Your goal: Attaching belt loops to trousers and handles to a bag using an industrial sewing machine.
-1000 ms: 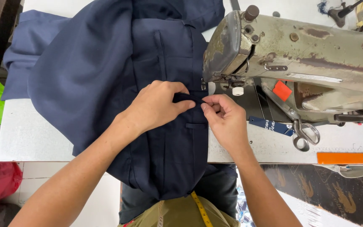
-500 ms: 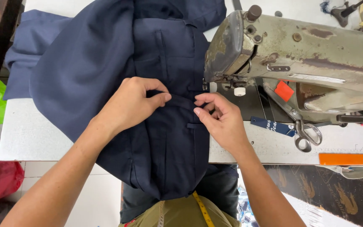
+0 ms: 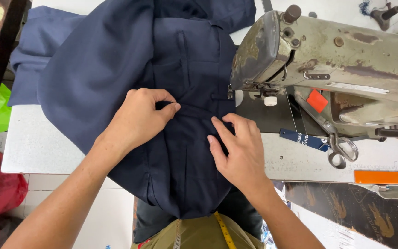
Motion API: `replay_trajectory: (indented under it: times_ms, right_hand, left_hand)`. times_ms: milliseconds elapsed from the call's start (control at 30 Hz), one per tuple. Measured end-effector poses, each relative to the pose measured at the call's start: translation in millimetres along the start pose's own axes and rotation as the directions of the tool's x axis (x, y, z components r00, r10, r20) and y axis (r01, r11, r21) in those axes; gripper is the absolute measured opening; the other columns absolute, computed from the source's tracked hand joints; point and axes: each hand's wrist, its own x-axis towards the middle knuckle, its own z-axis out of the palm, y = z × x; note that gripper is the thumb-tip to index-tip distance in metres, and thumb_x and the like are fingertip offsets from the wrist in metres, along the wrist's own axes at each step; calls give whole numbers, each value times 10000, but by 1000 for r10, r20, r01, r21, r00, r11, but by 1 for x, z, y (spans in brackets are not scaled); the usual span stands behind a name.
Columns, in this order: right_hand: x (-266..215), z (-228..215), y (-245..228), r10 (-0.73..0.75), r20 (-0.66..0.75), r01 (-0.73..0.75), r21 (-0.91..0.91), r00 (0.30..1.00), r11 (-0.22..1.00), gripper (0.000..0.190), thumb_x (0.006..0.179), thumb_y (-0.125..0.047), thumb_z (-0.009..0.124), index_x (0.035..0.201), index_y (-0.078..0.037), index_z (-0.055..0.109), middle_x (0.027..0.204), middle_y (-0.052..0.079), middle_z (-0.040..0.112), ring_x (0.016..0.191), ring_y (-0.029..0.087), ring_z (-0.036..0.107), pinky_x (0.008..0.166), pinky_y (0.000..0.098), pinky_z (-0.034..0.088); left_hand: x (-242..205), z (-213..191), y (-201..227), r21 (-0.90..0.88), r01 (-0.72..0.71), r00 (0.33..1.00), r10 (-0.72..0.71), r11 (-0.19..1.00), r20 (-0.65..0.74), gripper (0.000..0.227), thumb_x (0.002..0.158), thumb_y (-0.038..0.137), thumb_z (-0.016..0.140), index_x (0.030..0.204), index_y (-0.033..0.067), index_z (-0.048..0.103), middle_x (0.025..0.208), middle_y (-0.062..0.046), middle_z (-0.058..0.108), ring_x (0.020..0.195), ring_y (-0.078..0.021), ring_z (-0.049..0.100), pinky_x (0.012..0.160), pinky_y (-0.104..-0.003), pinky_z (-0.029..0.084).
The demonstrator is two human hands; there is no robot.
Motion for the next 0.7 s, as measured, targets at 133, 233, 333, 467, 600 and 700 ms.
replay_trajectory:
  times_ms: [133,233,333,467,600,700]
  right_hand:
    - [0,2,2,11,92,-2,-101,996,995,335,993,-306,647,1244,-104,737,1167,94,560,1044,319,540,839,410,450]
    - [-1,1,4,13,128,1,-111,992,994,352,995,-325,636,1260,-113,729,1175,90,545,1057,322,530,846,414,445]
    - [-3,0,5,20,146,-4,-108,989,994,374,988,-345,634,1278,-126,721,1181,81,536,1066,319,526,859,421,445]
    - [-3,-1,9,40,170,-24,-98,985,995,411,985,-395,611,1302,-152,707,1197,65,506,1077,313,500,849,417,420]
    - [-5,-4,11,37,177,-19,-103,983,994,402,999,-404,588,1287,-147,701,1190,67,479,1079,324,480,840,415,397]
    - [-8,-4,14,54,184,-34,-113,981,993,400,1003,-429,581,1274,-159,701,1168,64,451,1074,332,457,842,427,381]
  left_hand:
    - [-1,-11,15,277,-67,994,41,959,100,302,964,273,629,1167,106,776,1053,-129,792,1026,-336,750,878,-477,600]
    - [11,1,20,485,-195,972,103,853,210,389,954,358,613,1229,120,751,1135,-123,773,1102,-366,718,973,-503,538]
    - [27,26,13,471,-258,960,167,843,227,339,939,336,606,1173,154,770,1066,-96,780,1040,-364,732,930,-489,549]
    - [24,32,28,204,-267,945,214,942,247,268,938,181,596,1092,86,793,996,-134,786,1015,-392,744,876,-488,598]
    - [29,37,25,32,-264,936,249,964,248,258,940,134,590,1087,54,787,1012,-155,780,1084,-407,718,903,-501,590]
    - [35,42,19,-34,-237,922,236,971,307,295,953,137,580,1171,50,759,1079,-158,756,1198,-423,636,988,-526,538]
